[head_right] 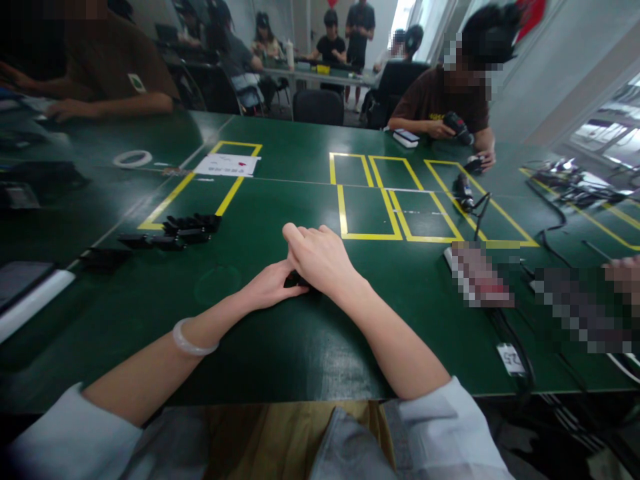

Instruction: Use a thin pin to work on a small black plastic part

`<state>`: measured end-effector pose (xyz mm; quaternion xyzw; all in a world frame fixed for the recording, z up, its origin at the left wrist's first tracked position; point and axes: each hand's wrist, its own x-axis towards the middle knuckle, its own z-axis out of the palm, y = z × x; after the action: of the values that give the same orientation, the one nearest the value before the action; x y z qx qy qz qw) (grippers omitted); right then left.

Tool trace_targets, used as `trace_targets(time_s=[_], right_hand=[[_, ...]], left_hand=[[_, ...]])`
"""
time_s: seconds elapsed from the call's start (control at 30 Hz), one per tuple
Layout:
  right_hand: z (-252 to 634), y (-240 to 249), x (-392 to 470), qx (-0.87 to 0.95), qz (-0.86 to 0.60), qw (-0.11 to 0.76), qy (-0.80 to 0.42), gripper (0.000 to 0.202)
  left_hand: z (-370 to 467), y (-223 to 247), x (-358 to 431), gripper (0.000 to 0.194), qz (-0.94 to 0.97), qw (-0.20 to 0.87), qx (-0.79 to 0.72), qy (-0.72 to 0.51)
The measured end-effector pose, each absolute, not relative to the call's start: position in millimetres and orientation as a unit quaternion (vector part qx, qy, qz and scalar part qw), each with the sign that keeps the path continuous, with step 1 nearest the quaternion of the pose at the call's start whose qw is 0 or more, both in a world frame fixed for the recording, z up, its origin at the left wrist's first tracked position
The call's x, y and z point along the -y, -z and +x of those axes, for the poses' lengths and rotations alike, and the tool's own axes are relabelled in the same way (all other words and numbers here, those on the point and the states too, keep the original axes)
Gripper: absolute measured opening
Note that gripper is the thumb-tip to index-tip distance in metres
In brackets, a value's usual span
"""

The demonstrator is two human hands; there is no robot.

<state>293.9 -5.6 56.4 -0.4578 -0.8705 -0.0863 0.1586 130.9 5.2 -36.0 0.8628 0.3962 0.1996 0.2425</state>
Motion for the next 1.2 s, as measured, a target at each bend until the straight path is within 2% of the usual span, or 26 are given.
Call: trace_targets(time_s=[0.5, 0.83, 1.2], right_hand=[[306, -48, 16, 0.867, -0.463, 0.181, 0.026, 0.019], [307, -43, 14, 0.867, -0.462, 0.184, 0.028, 0.019], [296, -54, 20, 0.876, -0.461, 0.096, 0.105, 0.027]], left_hand=[[131, 37, -5, 0.042, 0.867, 0.25, -0.377, -0.209], [130, 38, -5, 0.041, 0.87, 0.244, -0.375, -0.206], [131, 38, -5, 0.037, 0.865, 0.236, -0.391, -0.207]])
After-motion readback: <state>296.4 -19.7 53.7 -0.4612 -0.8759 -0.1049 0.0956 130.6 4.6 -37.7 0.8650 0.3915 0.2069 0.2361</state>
